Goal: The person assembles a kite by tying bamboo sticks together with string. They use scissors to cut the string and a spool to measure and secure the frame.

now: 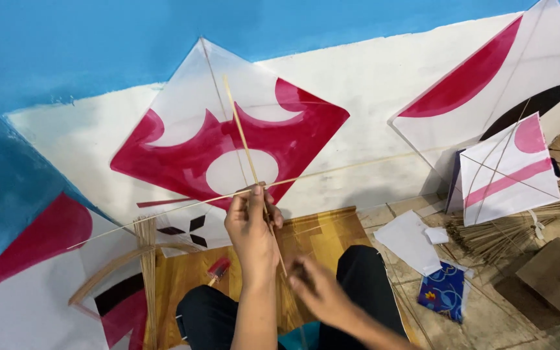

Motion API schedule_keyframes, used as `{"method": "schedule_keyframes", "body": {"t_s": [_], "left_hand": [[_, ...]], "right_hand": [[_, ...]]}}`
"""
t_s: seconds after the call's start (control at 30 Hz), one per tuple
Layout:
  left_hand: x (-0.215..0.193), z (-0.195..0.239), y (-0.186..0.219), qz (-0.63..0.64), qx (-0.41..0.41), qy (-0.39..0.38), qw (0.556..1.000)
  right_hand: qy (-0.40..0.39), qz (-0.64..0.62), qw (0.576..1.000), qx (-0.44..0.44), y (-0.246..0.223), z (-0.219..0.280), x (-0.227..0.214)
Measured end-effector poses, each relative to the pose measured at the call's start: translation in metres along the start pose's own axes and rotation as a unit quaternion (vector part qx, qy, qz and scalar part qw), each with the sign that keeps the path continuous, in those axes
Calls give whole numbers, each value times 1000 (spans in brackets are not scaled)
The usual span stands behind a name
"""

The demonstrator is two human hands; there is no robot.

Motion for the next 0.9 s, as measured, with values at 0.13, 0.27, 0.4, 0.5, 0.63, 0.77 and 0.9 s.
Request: {"method": "schedule_keyframes", "body": {"t_s": [0.13,0.27,0.4,0.5,0.63,0.77,0.9], "left_hand": [[1,-24,-2,-16,-6,9,1000],[-2,-38,-3,-34,0,14,999],[3,-41,-7,-44,-1,-14,999],[3,-37,-8,-35,-21,-11,999],[4,-35,-10,-48,-14,-23,999],[-2,-39,-15,-37,-20,-8,999],[-1,-42,-11,-39,-21,-3,999]], "right_hand": [[-24,-138,987,83,51,34,45],[2,-211,964,161,64,43,52],[24,-210,969,126,65,41,48],[24,-234,960,153,73,44,52],[14,-248,955,162,67,42,56],[-7,-206,966,155,65,41,58],[-26,77,994,74,38,21,14]]}}
Point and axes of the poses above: each hand's wrist, its own z-axis away from the middle knuckle, its own x-axis out of the palm, y = z × x, the point moved 10 cm from there along -z, towards the middle knuckle, and after that the axes turned 7 degrees about -x, right-handed, at the moved point
